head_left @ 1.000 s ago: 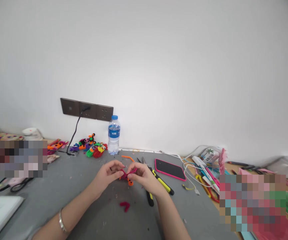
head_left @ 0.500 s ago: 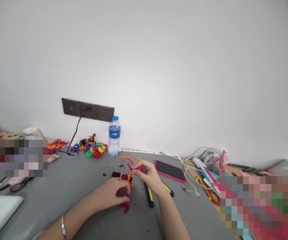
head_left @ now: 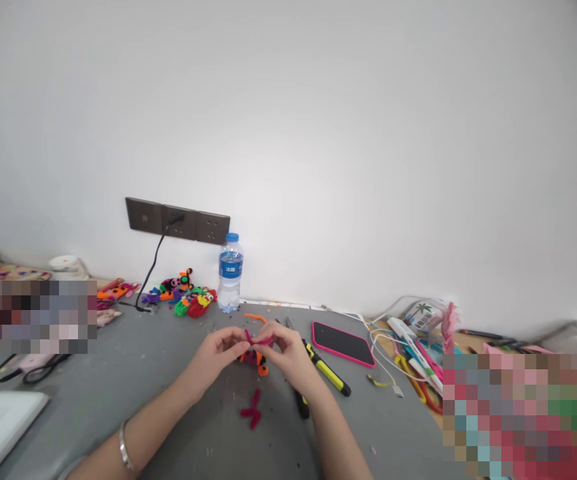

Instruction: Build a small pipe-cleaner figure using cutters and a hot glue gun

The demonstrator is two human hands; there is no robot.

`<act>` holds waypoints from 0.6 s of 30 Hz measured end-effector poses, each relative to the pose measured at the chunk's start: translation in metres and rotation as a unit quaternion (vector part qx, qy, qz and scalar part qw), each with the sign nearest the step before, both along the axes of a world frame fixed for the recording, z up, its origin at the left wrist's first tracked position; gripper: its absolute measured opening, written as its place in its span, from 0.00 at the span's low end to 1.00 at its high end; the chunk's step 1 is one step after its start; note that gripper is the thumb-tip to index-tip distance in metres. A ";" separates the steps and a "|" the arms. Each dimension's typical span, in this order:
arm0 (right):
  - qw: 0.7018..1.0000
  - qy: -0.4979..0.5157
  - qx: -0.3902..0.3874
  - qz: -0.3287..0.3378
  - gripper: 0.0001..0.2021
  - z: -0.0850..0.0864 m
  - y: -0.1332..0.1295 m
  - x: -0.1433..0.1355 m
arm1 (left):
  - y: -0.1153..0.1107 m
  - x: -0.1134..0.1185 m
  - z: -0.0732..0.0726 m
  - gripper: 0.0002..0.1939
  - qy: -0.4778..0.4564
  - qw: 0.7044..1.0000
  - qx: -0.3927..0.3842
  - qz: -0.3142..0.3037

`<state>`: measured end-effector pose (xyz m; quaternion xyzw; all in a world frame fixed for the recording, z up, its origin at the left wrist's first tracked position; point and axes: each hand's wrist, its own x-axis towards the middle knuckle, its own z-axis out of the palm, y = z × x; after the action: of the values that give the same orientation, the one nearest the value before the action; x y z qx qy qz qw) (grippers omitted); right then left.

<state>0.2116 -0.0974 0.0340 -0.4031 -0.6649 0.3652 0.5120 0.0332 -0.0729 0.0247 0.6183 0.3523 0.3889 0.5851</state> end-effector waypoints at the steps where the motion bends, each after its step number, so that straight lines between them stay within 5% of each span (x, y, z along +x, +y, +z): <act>1: 1.000 -0.004 0.011 -0.004 0.06 0.000 0.000 -0.002 | 0.000 0.000 -0.002 0.14 -0.011 1.000 -0.012 0.000; 9: 1.000 0.001 0.021 -0.018 0.07 -0.002 0.000 -0.009 | 0.004 0.000 -0.011 0.15 -0.072 0.995 -0.062 -0.009; 18: 0.997 0.057 -0.042 0.034 0.06 0.002 -0.002 -0.002 | -0.001 -0.002 0.009 0.16 0.008 0.997 -0.043 -0.067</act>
<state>0.2095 -0.0995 0.0358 -0.3796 -0.6319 0.4325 0.5192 0.0316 -0.0742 0.0337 0.6183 0.3311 0.3281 0.6328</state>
